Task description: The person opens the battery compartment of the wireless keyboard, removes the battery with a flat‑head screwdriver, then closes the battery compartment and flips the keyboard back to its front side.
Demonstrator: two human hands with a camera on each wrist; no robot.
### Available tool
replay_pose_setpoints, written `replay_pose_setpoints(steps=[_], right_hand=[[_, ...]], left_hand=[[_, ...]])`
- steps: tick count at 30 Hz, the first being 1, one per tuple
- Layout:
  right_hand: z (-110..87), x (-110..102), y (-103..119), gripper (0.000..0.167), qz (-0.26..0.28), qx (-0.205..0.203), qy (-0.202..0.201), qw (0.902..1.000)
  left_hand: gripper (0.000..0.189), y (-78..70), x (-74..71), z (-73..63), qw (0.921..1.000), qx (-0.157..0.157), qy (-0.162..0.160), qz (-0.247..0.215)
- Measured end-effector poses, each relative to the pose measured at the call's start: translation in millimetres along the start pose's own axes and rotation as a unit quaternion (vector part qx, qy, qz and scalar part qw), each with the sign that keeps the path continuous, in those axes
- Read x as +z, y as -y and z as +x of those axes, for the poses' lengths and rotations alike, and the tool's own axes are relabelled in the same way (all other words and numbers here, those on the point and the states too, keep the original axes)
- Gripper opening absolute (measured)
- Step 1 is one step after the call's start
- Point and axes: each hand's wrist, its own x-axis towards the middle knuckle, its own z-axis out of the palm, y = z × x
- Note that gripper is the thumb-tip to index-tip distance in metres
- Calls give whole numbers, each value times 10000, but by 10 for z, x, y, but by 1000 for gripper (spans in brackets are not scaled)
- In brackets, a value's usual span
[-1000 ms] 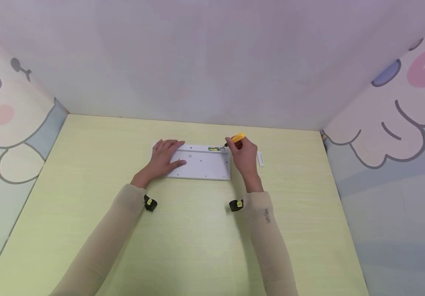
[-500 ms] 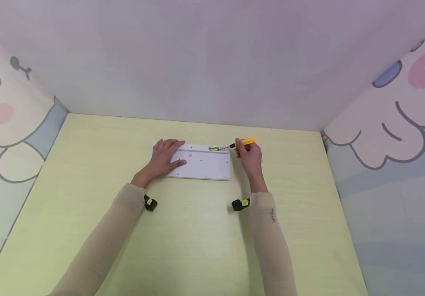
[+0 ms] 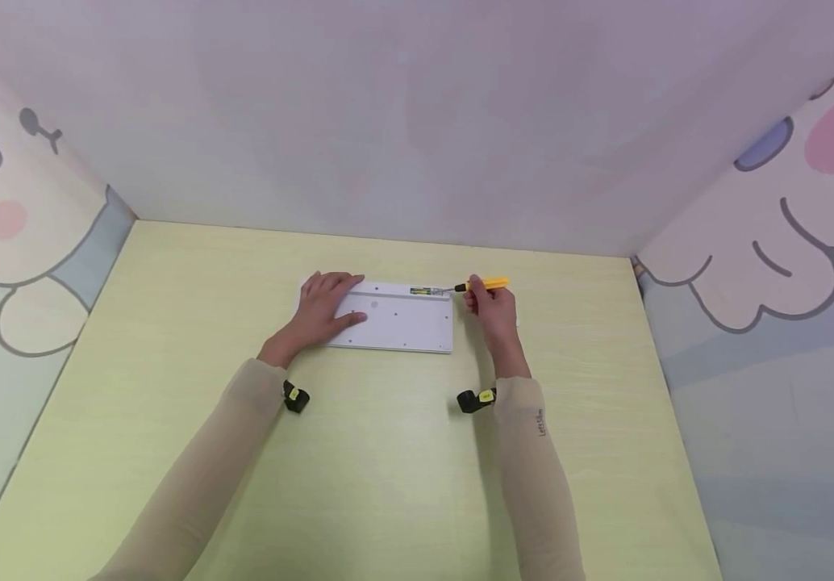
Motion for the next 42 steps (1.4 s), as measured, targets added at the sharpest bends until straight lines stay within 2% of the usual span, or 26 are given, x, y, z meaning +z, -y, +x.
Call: replay_pose_setpoints(steps=[5, 10, 14, 21, 23, 27, 32, 37, 42], right_hand=[[-5, -12, 11, 45, -189, -283, -122, 9993], [-38, 4, 48, 48, -665, -879, -392, 9931], [-97, 42, 101, 49, -1154, -1330, -613, 9825], [-187, 141, 156, 50, -2038, -1812, -777, 9589], [-206, 170, 160, 50, -2200, -1960, -779, 9524], [-218, 220, 154, 51, -2332, -2144, -760, 9455], [-185, 214, 134, 51, -2189, -2023, -814, 9511], [-135, 170, 97, 53, -1879, -1699, -702, 9648], [-101, 127, 70, 55, -1547, -1182, -473, 9797]], left_hand=[[74, -12, 8, 22, 10000, -17, 35, 45], [74, -10, 10, 38, 10000, -21, 72, 19], [74, -2, 12, 41, 10000, -16, 70, -1], [74, 11, 14, 44, 10000, 20, 56, -17], [74, 15, 15, 44, 10000, 18, 52, -13], [74, 28, 20, 40, 10000, 17, 35, -4], [75, 46, 33, 40, 10000, 48, 10, 0], [76, 61, 43, 39, 10000, 26, 3, 41], [75, 49, 39, 46, 10000, 10, 14, 31]])
